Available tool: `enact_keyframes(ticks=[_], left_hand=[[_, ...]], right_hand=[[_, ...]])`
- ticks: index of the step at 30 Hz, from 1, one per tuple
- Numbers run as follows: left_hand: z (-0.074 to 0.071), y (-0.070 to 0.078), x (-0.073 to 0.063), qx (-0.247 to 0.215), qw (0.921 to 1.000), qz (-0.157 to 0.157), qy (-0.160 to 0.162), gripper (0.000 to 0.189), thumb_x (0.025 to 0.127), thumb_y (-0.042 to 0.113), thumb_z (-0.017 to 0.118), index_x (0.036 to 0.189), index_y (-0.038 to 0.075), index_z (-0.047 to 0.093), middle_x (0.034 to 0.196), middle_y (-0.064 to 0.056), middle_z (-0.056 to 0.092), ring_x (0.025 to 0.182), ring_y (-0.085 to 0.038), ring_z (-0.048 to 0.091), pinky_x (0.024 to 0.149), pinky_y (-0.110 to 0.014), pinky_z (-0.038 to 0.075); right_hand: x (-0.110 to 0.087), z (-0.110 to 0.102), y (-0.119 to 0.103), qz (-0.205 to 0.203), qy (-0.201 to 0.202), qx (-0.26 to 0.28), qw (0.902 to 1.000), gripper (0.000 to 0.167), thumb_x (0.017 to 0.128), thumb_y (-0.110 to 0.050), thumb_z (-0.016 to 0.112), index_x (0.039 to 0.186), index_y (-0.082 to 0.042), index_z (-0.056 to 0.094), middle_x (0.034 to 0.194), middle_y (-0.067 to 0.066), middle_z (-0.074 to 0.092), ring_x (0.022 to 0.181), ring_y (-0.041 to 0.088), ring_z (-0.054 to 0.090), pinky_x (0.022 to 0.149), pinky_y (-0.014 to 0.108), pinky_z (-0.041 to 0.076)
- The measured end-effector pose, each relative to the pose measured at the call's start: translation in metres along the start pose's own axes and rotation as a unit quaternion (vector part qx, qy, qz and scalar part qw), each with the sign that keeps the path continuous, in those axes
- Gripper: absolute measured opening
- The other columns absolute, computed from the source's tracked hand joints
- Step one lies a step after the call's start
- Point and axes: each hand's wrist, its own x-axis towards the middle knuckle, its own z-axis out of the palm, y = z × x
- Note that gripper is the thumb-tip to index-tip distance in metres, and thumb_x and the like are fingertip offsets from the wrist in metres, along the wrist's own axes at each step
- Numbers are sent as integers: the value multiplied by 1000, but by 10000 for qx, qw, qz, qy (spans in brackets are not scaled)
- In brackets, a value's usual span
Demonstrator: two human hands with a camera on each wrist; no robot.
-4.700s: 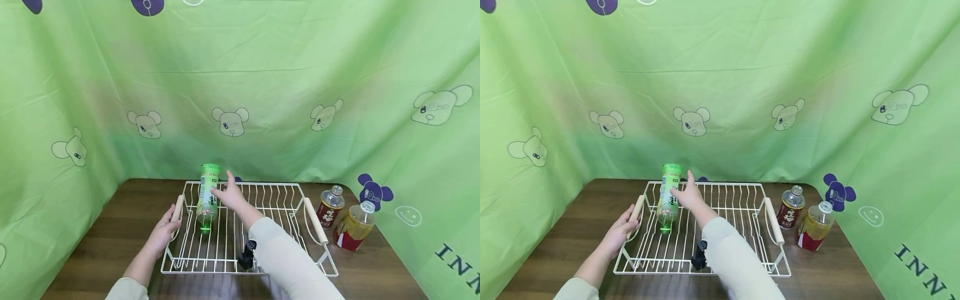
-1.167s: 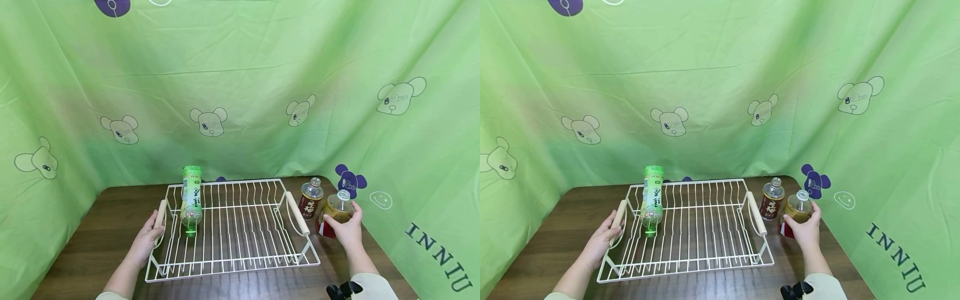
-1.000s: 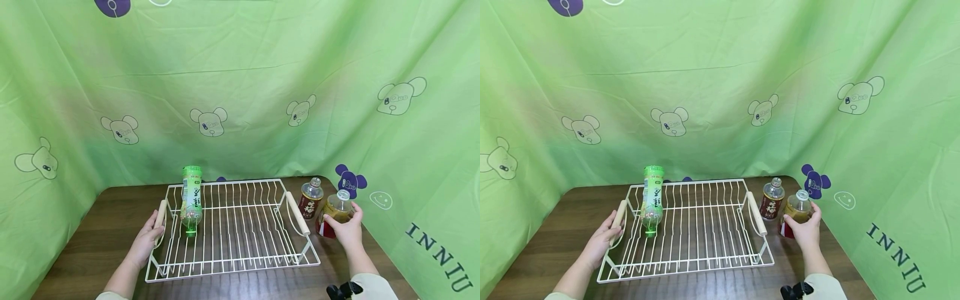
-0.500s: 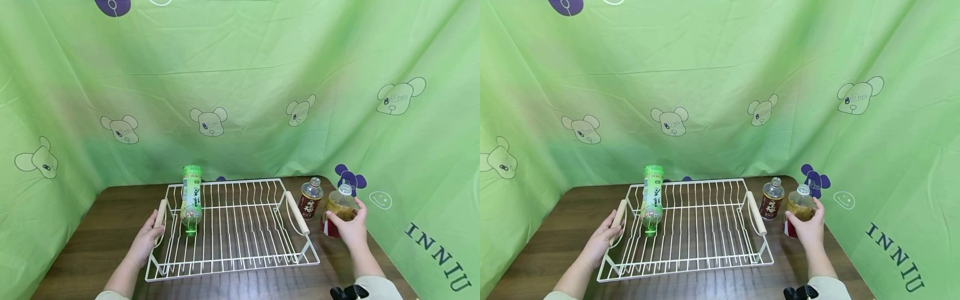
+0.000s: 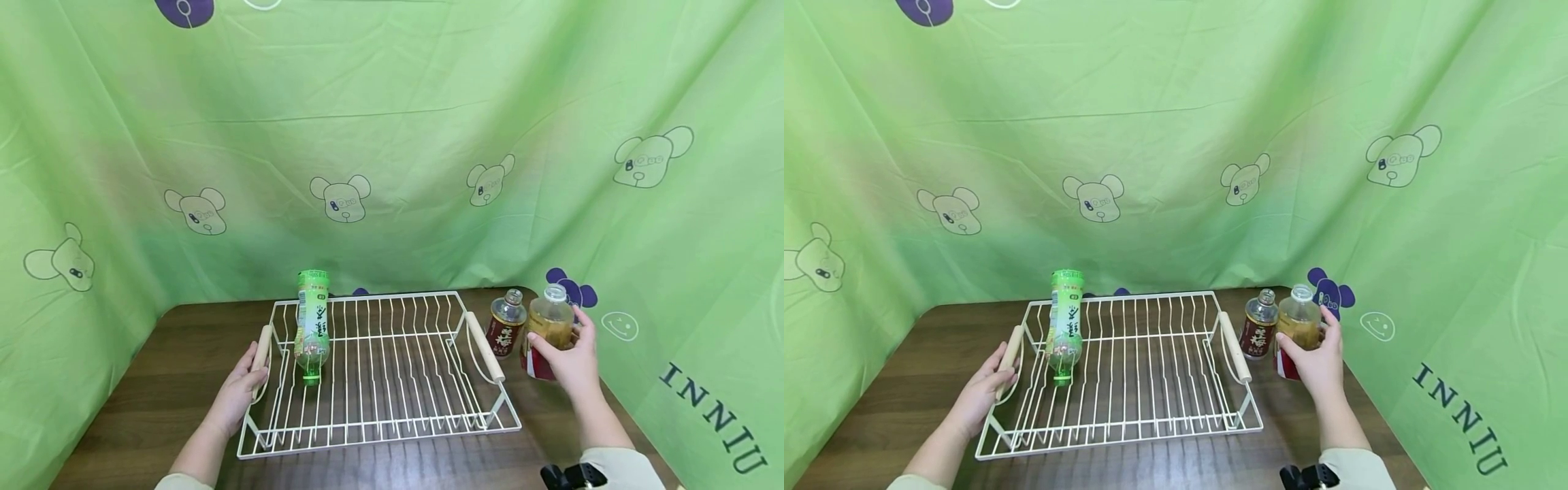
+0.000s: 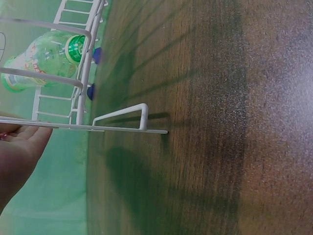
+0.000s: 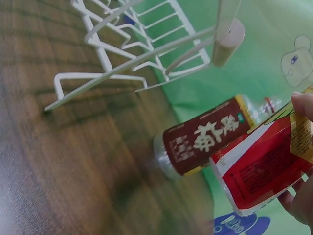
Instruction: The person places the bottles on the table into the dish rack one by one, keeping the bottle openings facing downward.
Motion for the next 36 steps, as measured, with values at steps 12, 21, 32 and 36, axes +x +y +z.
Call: enact_keyframes(ticks=[12, 21, 32, 36], left_hand=[[0, 2, -2, 71, 10000, -25, 37, 68, 101, 5, 37, 157, 3, -2, 158, -31, 20, 95, 27, 37, 85, 2, 31], [0, 2, -1, 68, 10000, -25, 38, 68, 100, 6, 37, 157, 3, -1, 158, -31, 20, 95, 27, 37, 85, 1, 30], [-2, -4, 2, 32, 10000, 14, 16, 69, 100, 7, 38, 157, 4, -1, 158, -30, 21, 97, 25, 39, 86, 0, 31], [-2, -4, 2, 15, 10000, 23, 4, 69, 100, 7, 38, 157, 4, -2, 158, -30, 19, 96, 25, 40, 86, 0, 31]], right_hand=[[-4, 4, -34, -418, -95, -238, 9988, 93, 80, -15, 78, 153, -14, 22, 138, 18, 46, 101, 3, 45, 85, 21, 38], [-7, 9, -59, -939, -507, -296, 9939, 90, 82, -13, 76, 154, -14, 23, 135, 21, 46, 107, 9, 44, 87, 21, 37], [-6, 27, -85, -1199, -1136, -53, 9863, 92, 84, -15, 76, 156, -13, 19, 142, 28, 39, 122, 37, 45, 100, 51, 39], [-7, 35, -93, -1162, -1324, -42, 9844, 93, 84, -17, 76, 156, -15, 17, 143, 28, 38, 121, 39, 46, 99, 56, 40]])
